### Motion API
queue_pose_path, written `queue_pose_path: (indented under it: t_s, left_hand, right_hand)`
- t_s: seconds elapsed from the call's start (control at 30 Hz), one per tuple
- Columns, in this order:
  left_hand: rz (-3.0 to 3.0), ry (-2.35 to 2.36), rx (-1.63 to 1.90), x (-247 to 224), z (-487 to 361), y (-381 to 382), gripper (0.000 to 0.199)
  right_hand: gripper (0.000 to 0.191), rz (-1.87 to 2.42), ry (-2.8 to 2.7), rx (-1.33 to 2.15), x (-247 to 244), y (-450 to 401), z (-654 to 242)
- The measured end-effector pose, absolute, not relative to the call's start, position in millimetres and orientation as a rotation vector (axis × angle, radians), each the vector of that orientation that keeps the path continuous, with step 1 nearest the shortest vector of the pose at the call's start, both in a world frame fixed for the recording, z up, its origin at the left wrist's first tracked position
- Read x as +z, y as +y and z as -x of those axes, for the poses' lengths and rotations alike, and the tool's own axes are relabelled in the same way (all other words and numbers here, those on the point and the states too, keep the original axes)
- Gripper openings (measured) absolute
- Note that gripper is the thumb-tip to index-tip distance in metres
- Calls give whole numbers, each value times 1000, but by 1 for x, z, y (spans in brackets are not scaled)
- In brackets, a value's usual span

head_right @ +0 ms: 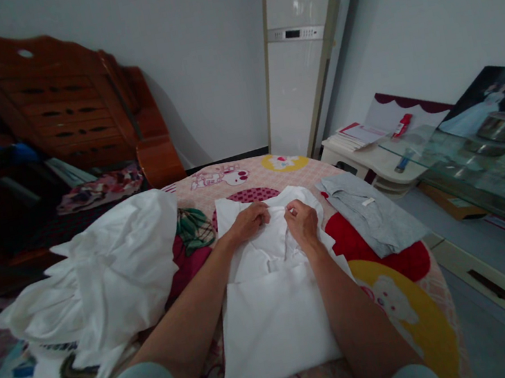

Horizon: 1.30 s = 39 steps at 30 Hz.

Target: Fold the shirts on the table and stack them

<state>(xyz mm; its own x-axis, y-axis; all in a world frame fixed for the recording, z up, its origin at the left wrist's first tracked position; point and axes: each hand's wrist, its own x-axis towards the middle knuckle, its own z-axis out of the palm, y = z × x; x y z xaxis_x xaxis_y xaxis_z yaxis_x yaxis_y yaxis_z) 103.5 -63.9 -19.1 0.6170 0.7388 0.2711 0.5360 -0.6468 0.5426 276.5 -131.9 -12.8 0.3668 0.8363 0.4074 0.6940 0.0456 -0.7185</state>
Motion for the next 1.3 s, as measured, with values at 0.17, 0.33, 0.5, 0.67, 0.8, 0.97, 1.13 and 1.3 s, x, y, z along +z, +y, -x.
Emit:
queue_pose_path:
  t_s: [0.17,0.33,0.5,0.67,0.8,0.97,1.13,1.3]
  left_hand:
    - [-2414,1066,713,-18,-102,-65,34]
    - [-2437,956,620,-16,-102,-66,34]
    - [-2469,1037,676,-14,-98,-62,35]
    - [-2478,1085,717,-14,-93,-60,33]
    - [-2442,1122,763,-14,-91,-58,38]
    - [-2355,1091,849,-21,-90,-51,43]
    - [-2356,1080,854,-30,-89,-45,42]
    - [-2405,1013,788,-30,-88,-43,43]
  right_hand:
    - [16,1659,-1387,176,-15,-131,-278]
    - [16,1613,-1410,204,-15,-131,-278]
    - [15,1656,-1394,189,-15,-131,-278]
    - [14,1649,-1372,192,-16,-131,-279]
    - [15,1687,-1368,189,-18,-130,-281]
    - [16,1760,-1355,185,-19,-127,-282]
    - [14,1823,-1365,189,-19,-125,-280]
    - [14,1827,-1370,176,-23,-123,-281]
